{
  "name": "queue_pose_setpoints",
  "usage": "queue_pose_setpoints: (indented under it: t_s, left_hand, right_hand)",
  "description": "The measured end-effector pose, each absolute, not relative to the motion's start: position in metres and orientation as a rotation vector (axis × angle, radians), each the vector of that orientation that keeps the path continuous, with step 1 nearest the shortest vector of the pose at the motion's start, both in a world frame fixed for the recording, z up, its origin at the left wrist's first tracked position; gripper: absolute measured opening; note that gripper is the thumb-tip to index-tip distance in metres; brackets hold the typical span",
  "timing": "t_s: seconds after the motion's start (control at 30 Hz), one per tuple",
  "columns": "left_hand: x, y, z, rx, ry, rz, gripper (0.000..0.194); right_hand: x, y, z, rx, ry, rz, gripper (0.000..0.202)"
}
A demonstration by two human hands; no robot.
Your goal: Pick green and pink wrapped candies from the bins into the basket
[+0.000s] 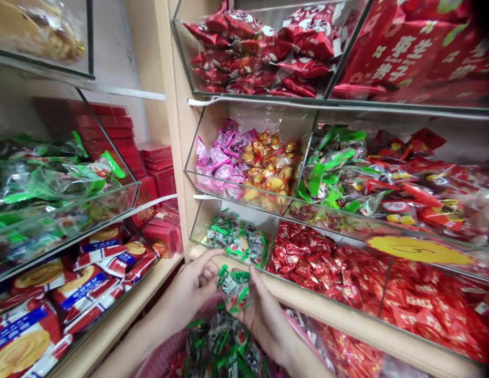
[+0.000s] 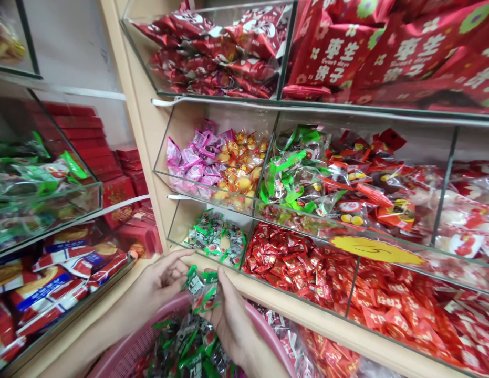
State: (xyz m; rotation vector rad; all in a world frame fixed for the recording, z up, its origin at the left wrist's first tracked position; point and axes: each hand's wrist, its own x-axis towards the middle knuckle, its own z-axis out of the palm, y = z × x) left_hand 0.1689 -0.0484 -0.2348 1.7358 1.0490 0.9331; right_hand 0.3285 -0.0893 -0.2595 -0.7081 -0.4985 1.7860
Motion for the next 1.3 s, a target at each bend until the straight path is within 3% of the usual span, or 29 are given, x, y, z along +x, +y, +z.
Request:
queue_pose_setpoints:
  t_s: [0.27, 0.47, 0.63, 0.87, 1.0, 1.2, 1.3]
  left_hand:
    - [0.166, -0.050, -0.218, 1.878, 1.087, 0.899, 0.040]
    - [0.177, -0.052, -0.228, 1.767, 0.921, 0.783, 0.040]
    - [0.189, -0.056, -0.226, 1.462, 0.998, 0.926, 0.040]
    - [0.202, -0.083, -0.233, 0.553, 0.730, 0.704, 0.046]
    - [0.199, -0.091, -0.231, 0.420, 0.804, 0.802, 0.040]
    - [0.183, -0.105, -0.213, 0.155, 0.934, 1.025, 0.022]
    - [0.171, -0.112, -0.211, 0.038, 0.909, 1.082, 0.019]
  right_hand:
    - [0.331, -0.086, -0.261, -0.679, -0.545, 1.827, 0.046]
    - [0.329, -0.091, -0.262, -0.678, -0.642, 1.856, 0.024]
    - [0.329, -0.095, -0.261, -0.794, -0.629, 1.786, 0.029]
    - [0.315, -0.096, -0.258, -1.053, -1.049, 1.292, 0.029]
    - [0.309, -0.099, -0.257, -1.200, -1.422, 0.907, 0.031]
    - [0.320, -0.067, -0.230, -1.269, -1.711, 0.675, 0.038]
    - [0.326, -0.028, -0.219, -1.565, -1.851, 0.357, 0.034]
